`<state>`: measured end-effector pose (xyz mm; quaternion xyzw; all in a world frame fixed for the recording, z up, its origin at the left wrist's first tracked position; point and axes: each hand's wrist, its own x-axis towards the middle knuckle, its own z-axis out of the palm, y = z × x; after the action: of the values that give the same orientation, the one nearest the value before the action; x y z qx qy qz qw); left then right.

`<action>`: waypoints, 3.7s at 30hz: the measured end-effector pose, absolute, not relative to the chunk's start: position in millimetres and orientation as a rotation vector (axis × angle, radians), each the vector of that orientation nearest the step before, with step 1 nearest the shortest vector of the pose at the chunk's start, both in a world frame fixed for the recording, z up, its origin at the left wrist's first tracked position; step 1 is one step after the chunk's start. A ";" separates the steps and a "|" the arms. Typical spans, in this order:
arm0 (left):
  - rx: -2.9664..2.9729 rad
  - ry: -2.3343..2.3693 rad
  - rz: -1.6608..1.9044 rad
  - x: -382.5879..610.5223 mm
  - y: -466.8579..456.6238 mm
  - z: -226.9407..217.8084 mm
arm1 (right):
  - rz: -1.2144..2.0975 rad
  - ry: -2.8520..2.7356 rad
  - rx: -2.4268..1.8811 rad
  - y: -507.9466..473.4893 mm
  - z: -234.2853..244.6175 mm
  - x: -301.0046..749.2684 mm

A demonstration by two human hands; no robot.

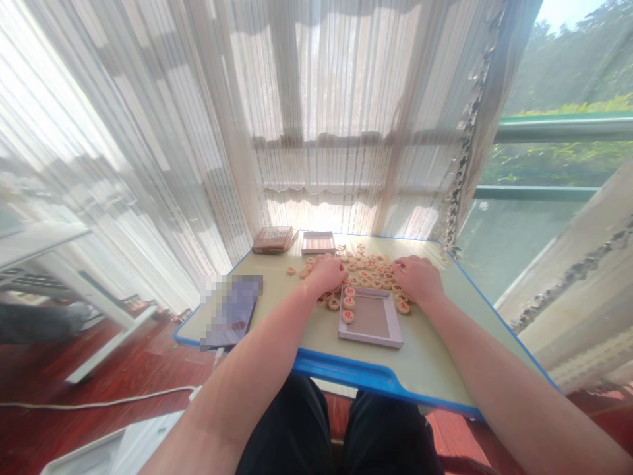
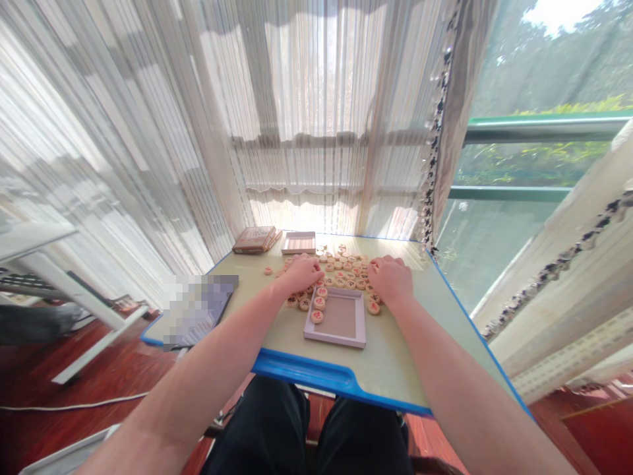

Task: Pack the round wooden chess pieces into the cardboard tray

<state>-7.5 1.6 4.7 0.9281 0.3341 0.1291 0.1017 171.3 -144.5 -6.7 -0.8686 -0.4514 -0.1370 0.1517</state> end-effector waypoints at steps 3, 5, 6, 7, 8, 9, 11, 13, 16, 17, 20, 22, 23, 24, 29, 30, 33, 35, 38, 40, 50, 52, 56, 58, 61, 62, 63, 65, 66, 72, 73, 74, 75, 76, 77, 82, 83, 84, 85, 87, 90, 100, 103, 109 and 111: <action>2.759 0.970 0.436 -6.3 1.3 4.9 | -0.297 -1.441 -2.467 -139.1 -5.9 164.2; 2.770 0.925 0.481 -6.1 2.3 4.4 | -0.176 -1.519 -2.461 -135.4 -7.0 161.2; 2.776 0.894 0.506 -6.1 3.0 4.0 | -0.140 -1.535 -2.460 -134.3 -7.6 160.4; 2.782 0.862 0.536 -6.1 3.8 3.5 | -0.123 -1.537 -2.460 -133.9 -7.9 159.9; 2.790 0.831 0.567 -6.2 4.7 2.9 | -0.122 -1.528 -2.459 -134.2 -8.0 159.7; 2.798 0.802 0.591 -6.2 5.6 2.2 | -0.128 -1.510 -2.460 -134.9 -7.8 159.7; 2.804 0.748 0.622 -6.1 7.5 0.8 | -0.128 -1.472 -2.467 -137.1 -7.1 160.0; 2.788 0.700 0.624 -5.8 9.0 -0.6 | -0.130 -1.439 -2.470 -139.0 -6.5 160.6; 2.777 0.660 0.600 -5.3 9.6 -1.9 | -0.135 -1.462 -2.438 -140.0 -6.7 161.2; 2.781 0.655 0.580 -5.3 9.2 -2.1 | -0.132 -1.486 -2.426 -139.8 -6.9 161.3; 2.806 0.634 0.511 -5.6 6.8 -1.0 | -0.119 -1.537 -2.423 -138.9 -7.1 161.2; 2.813 0.624 0.490 -6.2 5.3 0.5 | -0.118 -1.530 -2.433 -138.5 -7.1 161.4; 2.814 0.619 0.490 -6.5 4.8 1.2 | -0.118 -1.520 -2.437 -138.5 -7.2 161.7; 2.811 0.619 0.493 -6.8 4.7 1.8 | -0.119 -1.510 -2.441 -138.6 -7.4 162.1; 2.795 0.587 0.562 -7.3 6.7 1.0 | -0.148 -1.473 -2.445 -139.7 -9.5 165.0; 2.793 0.579 0.583 -7.1 7.3 0.4 | -0.150 -1.472 -2.444 -139.8 -9.8 165.5; 2.790 0.580 0.630 -6.5 9.6 -1.2 | -0.153 -1.489 -2.427 -139.1 -10.7 166.5; 2.792 0.624 0.660 -6.6 13.0 -1.7 | -0.157 -1.507 -2.401 -137.9 -11.3 166.6; 2.787 0.767 0.714 -8.2 20.8 -1.6 | -0.174 -1.547 -2.356 -135.9 -12.8 166.6; 2.782 0.825 0.736 -9.7 25.0 -1.3 | -0.183 -1.592 -2.324 -134.6 -14.1 166.6; 2.851 0.508 0.675 -1.6 7.4 -0.8 | -0.191 -1.651 -2.308 -132.0 -13.5 160.5; 2.903 0.438 0.589 5.1 6.1 -2.6 | -0.193 -1.651 -2.313 -131.0 -13.1 159.1; 2.998 0.297 0.367 14.6 7.0 -3.6 | -0.154 -1.653 -2.272 -129.8 -13.9 162.7; 2.990 0.285 0.352 15.0 7.8 -1.9 | -0.115 -1.634 -2.244 -129.9 -14.3 166.4; 2.969 0.341 0.371 11.5 8.8 1.3 | -0.084 -1.607 -2.232 -130.4 -14.0 170.7; 2.971 0.368 0.380 10.1 9.0 2.0 | -0.088 -1.598 -2.235 -130.6 -13.8 171.4; 2.974 0.399 0.391 8.9 9.0 2.6 | -0.098 -1.588 -2.239 -130.9 -13.6 171.6; 2.981 0.477 0.420 7.1 8.8 3.3 | -0.128 -1.570 -2.249 -131.5 -13.5 171.3; 2.986 0.516 0.426 6.5 8.6 3.6 | -0.143 -1.566 -2.255 -131.8 -13.6 171.1; 2.997 0.610 0.372 2.3 10.5 5.4 | -0.143 -1.532 -2.242 -132.9 -14.0 171.1; 2.974 0.616 0.374 1.5 11.5 5.3 | -0.138 -1.521 -2.229 -132.9 -13.4 170.8; 2.946 0.627 0.380 0.7 12.6 5.0 | -0.138 -1.511 -2.213 -133.0 -12.6 170.2; 2.915 0.642 0.387 0.1 13.6 4.6 | -0.145 -1.503 -2.197 -133.2 -11.7 169.2; 2.887 0.661 0.395 -0.4 14.4 4.2 | -0.157 -1.499 -2.181 -133.5 -10.8 168.0; 2.863 0.683 0.414 -0.7 15.0 3.7 | -0.168 -1.498 -2.165 -133.8 -9.9 166.7; 2.817 0.686 0.562 0.3 14.4 2.7 | -0.126 -1.529 -2.144 -134.7 -9.2 161.7; 2.812 0.675 0.569 1.2 13.7 2.7 | -0.109 -1.527 -2.148 -134.7 -9.7 161.5; 2.806 0.670 0.573 2.2 12.9 2.7 | -0.101 -1.520 -2.150 -134.6 -10.2 161.7; 2.801 0.666 0.579 3.5 12.2 2.5 | -0.104 -1.509 -2.148 -134.6 -10.6 162.3; 2.794 0.643 0.611 6.1 10.8 1.4 | -0.146 -1.472 -2.158 -134.9 -11.4 164.8; 2.792 0.597 0.643 8.7 9.5 -0.6 | -0.214 -1.419 -2.249 -136.3 -12.1 170.7; 2.786 0.574 0.560 5.9 12.9 -3.8 | -0.213 -1.324 -2.397 -139.5 -12.4 178.1; 2.782 0.579 0.639 7.5 12.8 -5.4 | -0.223 -1.263 -2.436 -139.3 -13.0 182.5; 2.888 0.520 0.453 8.9 11.4 -5.0 | -0.201 -1.299 -2.454 -136.8 -17.4 190.8; 2.866 0.585 0.481 8.1 11.7 -5.4 | -0.207 -1.330 -2.417 -136.1 -18.9 190.7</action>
<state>8.1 11.7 -5.4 0.9630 0.1965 0.1617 0.0886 190.7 -136.1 -18.9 -0.8584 -0.4723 -0.0734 0.1863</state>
